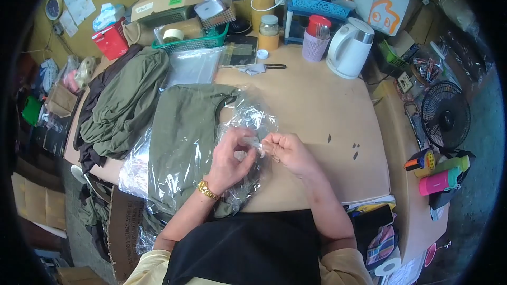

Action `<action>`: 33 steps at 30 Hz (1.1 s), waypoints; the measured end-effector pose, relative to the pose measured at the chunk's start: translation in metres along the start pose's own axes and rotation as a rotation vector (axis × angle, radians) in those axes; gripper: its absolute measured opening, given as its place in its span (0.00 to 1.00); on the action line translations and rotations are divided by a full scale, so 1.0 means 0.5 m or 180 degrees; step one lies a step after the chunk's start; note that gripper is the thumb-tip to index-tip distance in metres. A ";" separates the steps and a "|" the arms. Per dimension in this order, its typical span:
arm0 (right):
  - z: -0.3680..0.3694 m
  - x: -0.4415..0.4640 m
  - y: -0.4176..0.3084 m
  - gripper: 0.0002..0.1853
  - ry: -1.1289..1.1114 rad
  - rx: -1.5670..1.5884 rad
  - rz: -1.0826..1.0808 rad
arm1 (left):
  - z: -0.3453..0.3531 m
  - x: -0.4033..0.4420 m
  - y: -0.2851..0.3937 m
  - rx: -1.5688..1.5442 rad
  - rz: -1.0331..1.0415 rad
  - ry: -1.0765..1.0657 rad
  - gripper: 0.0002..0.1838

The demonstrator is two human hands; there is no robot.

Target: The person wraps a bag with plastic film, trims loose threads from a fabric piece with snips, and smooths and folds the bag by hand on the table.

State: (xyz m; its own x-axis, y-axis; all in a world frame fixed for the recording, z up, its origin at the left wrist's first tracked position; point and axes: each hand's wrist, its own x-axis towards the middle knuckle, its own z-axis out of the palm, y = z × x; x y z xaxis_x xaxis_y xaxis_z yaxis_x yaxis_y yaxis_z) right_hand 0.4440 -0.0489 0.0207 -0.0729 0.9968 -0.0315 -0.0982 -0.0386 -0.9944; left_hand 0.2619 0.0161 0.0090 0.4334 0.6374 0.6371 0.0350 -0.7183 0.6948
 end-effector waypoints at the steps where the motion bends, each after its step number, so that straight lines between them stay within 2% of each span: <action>1: -0.005 0.000 -0.003 0.08 0.0051 0.0155 0.0134 | -0.005 0.005 0.009 -0.0006 0.0013 -0.0003 0.21; 4: -0.008 0.004 -0.005 0.08 0.0078 0.0418 0.0283 | -0.018 0.012 0.038 0.0057 0.0174 -0.0197 0.21; 9: -0.010 0.003 0.007 0.08 0.0008 0.0771 0.0231 | 0.004 0.003 -0.009 0.0157 0.0763 0.0053 0.13; 12: -0.015 -0.003 -0.004 0.05 0.0235 0.0286 0.0254 | -0.003 0.000 0.002 0.0209 0.0503 0.0001 0.11; 14: -0.027 -0.002 -0.008 0.06 0.0974 -0.1086 -0.0195 | -0.005 0.003 0.015 0.0330 0.0527 0.0008 0.11; 15: -0.032 -0.002 -0.017 0.06 0.0984 -0.1083 -0.0198 | -0.006 0.007 0.024 0.0447 0.0554 0.0015 0.10; 17: -0.045 -0.001 -0.049 0.08 0.1772 -0.2168 -0.0831 | 0.001 0.028 0.049 0.0404 0.0656 -0.0015 0.11; 19: -0.078 0.000 -0.071 0.06 0.2582 -0.3335 -0.1071 | -0.013 0.043 0.084 0.0296 0.0712 0.0054 0.12; 20: -0.096 -0.008 -0.083 0.06 0.2617 -0.3338 -0.1042 | -0.040 0.042 0.098 0.0379 0.0483 -0.0017 0.10; 22: -0.128 -0.017 -0.106 0.03 0.3814 -0.3024 -0.1449 | -0.106 0.035 0.108 0.1020 0.0171 -0.0011 0.06; 23: -0.128 -0.023 -0.099 0.03 0.3820 -0.3038 -0.1472 | -0.140 0.021 0.100 0.1164 -0.0414 -0.0374 0.10; 24: -0.117 -0.043 -0.071 0.05 0.2923 -0.1821 -0.1262 | -0.165 -0.003 0.096 0.1302 -0.1011 -0.0762 0.15; 25: -0.103 -0.060 -0.040 0.07 0.2003 -0.0626 -0.1019 | -0.168 -0.034 0.078 0.1297 -0.1007 -0.0787 0.15; 27: -0.063 -0.064 0.015 0.13 0.1222 -0.1464 -0.0138 | -0.150 -0.116 0.005 0.2631 -0.0965 -0.0999 0.28; 28: -0.054 -0.056 0.047 0.13 0.1229 -0.1454 -0.0128 | -0.146 -0.147 -0.020 0.2602 -0.1241 -0.1318 0.34; 30: -0.039 -0.040 0.094 0.17 0.1202 -0.2431 -0.0185 | -0.137 -0.168 -0.029 0.2771 -0.1115 -0.1248 0.34; 31: -0.039 -0.042 0.099 0.17 0.1227 -0.2426 -0.0185 | -0.138 -0.169 -0.030 0.2711 -0.1142 -0.1210 0.34; 33: -0.043 -0.040 0.097 0.19 0.1938 -0.4142 -0.0821 | -0.134 -0.167 -0.032 0.2702 -0.1175 -0.1182 0.34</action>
State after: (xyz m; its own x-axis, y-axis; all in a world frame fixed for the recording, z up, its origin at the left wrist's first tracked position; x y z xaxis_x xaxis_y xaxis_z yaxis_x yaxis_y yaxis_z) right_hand 0.4618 -0.0690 -0.0291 0.2626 0.8535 0.4500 0.9296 -0.0987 -0.3551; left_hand 0.1648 -0.0069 -0.0330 0.5146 0.8375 0.1837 0.7938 -0.5463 0.2671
